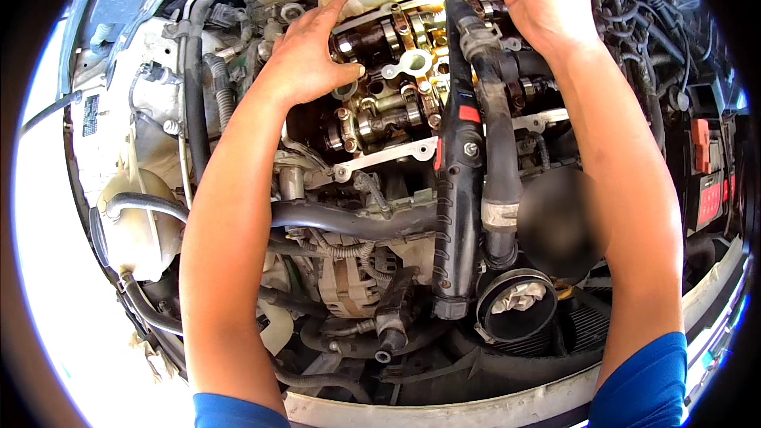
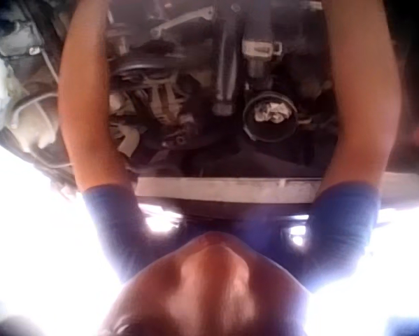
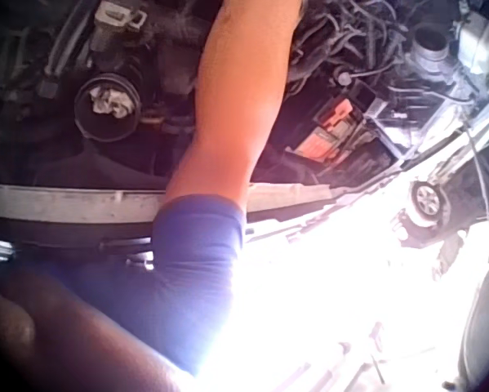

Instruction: The person works on the exposed cylinder head of a car engine using a screwdriver. They manipulate small metal components and wipe the engine area with a cloth.

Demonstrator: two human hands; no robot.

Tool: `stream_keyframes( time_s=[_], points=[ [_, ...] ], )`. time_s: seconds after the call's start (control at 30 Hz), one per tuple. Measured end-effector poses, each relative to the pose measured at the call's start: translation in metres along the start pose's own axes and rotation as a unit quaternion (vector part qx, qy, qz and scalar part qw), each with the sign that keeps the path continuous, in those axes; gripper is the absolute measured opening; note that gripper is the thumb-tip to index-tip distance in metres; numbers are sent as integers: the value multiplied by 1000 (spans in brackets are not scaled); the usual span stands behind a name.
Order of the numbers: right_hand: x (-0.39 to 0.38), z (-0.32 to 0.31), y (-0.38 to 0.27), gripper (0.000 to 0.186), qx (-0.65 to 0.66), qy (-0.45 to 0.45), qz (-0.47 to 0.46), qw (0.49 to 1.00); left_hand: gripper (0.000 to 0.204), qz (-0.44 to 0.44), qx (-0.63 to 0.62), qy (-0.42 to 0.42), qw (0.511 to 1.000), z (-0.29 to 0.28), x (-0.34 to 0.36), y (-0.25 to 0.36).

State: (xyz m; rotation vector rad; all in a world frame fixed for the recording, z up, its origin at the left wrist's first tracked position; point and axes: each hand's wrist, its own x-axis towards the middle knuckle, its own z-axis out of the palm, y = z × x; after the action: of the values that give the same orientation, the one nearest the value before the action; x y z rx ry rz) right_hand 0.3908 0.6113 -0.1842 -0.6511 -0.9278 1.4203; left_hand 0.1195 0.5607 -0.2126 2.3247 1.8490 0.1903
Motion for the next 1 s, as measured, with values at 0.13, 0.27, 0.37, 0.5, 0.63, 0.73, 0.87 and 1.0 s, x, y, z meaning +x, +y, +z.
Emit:
stream_keyframes(
  time_s=[0.13,0.27,0.37,0.5,0.63,0.73,0.87,1.0],
  points=[
    [1,-1,2,15,-31,3,-4,1000,92,5,92,-7,996,11,1,6],
    [1,5,10,14,-32,-27,3,999,85,-31,81,-21,996,11,-1,-7],
    [2,-3,0,14,-56,-40,-4,998,83,-17,44,-27,999,12,8,5],
    [3,-4,8,14,-46,-58,0,997,80,-17,31,-41,999,11,8,0],
    [2,-1,9,14,-56,-71,12,996,74,-20,-27,-45,998,12,10,-12],
    [4,-3,7,13,-72,-77,-7,994,69,-45,-70,-68,994,10,18,-14],
    [1,-3,11,14,-67,-62,2,996,65,-52,-87,-115,988,6,24,-21],
    [0,-2,9,15,-70,-58,0,996,66,-68,-78,-117,988,3,30,-22]
  ],
)
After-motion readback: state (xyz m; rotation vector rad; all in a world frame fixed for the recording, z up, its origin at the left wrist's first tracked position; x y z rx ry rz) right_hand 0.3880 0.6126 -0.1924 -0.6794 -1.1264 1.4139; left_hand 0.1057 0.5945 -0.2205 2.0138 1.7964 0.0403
